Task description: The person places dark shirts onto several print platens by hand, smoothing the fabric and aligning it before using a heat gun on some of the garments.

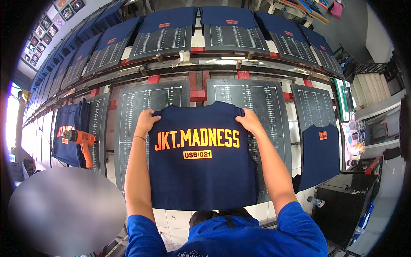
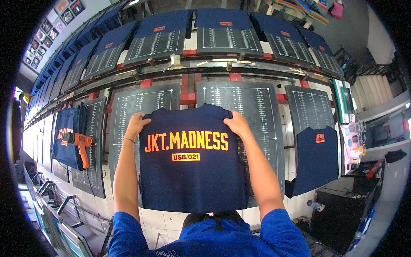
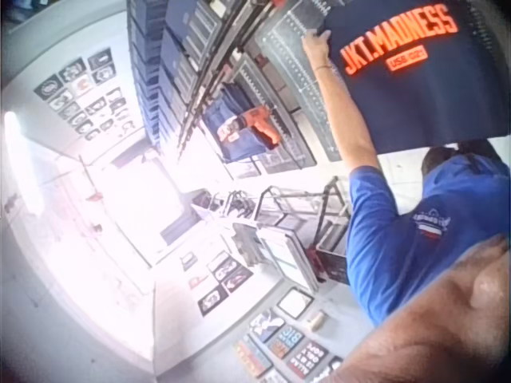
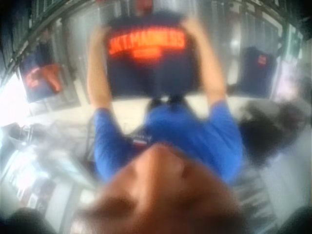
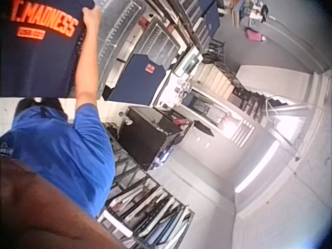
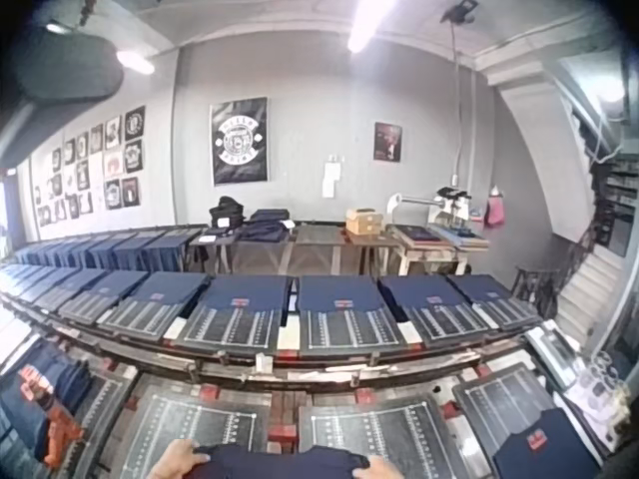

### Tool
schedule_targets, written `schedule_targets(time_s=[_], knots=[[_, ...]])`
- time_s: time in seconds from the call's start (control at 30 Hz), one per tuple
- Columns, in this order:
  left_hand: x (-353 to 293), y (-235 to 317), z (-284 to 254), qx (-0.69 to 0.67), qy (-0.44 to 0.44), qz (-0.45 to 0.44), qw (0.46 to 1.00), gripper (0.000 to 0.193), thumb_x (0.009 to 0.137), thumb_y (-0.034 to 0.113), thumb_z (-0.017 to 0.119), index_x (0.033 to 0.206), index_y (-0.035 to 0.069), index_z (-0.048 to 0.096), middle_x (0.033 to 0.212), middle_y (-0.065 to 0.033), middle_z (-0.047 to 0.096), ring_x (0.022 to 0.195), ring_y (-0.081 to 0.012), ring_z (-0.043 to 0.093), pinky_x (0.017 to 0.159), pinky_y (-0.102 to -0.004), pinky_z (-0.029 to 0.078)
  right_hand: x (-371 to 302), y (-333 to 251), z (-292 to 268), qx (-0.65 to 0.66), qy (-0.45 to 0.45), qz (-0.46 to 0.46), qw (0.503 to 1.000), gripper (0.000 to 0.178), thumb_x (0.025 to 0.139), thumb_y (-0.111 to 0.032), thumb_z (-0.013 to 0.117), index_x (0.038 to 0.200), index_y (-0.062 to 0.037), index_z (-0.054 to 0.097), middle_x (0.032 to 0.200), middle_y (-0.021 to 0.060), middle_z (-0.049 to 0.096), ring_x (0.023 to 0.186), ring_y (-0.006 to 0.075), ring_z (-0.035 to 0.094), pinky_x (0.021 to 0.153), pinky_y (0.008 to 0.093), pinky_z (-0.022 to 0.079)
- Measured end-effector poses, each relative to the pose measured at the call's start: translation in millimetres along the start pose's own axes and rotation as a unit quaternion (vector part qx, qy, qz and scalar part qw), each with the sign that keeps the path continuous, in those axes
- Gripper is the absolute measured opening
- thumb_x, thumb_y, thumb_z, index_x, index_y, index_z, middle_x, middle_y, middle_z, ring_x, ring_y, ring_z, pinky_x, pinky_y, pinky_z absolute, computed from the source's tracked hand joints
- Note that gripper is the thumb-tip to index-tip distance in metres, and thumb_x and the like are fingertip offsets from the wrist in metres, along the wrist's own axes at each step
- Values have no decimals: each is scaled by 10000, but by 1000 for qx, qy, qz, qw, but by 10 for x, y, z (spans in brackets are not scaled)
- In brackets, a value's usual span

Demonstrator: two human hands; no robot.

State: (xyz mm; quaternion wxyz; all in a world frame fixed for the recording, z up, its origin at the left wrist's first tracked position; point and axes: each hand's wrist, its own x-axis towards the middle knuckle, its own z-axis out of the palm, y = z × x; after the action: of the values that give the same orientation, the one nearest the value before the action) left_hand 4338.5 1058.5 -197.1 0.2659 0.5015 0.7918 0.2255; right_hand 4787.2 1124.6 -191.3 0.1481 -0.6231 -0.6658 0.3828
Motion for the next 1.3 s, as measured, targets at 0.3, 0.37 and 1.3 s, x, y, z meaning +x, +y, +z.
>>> schedule_targets(time_s=[0.3, 0.37, 1.3], knots=[[-279, 115, 312, 130, 163, 61, 976, 250, 811, 184, 675, 955, 18, 556, 891, -156, 596, 883, -340, 585, 781, -433, 464, -209, -12, 180, -137, 227, -35, 964, 255, 821, -264, 666, 953, -77, 553, 891, 109, 637, 837, 322, 636, 730, 431, 506], [-283, 71, 323, 140, 143, 63, 978, 252, 811, 188, 679, 947, 15, 556, 875, -152, 602, 871, -337, 587, 776, -432, 464, -158, -32, 204, -158, 183, -11, 970, 256, 813, -274, 675, 930, -74, 564, 895, 115, 635, 838, 325, 637, 733, 435, 508], [-352, 173, 284, 105, 150, 110, 977, 201, 813, 133, 658, 939, 14, 556, 900, -149, 610, 856, -354, 585, 751, -441, 469, -97, 106, 90, 172, 100, 23, 980, 392, 806, -248, 684, 1031, 65, 616, 902, 208, 674, 842, 271, 660, 750, 364, 486]])
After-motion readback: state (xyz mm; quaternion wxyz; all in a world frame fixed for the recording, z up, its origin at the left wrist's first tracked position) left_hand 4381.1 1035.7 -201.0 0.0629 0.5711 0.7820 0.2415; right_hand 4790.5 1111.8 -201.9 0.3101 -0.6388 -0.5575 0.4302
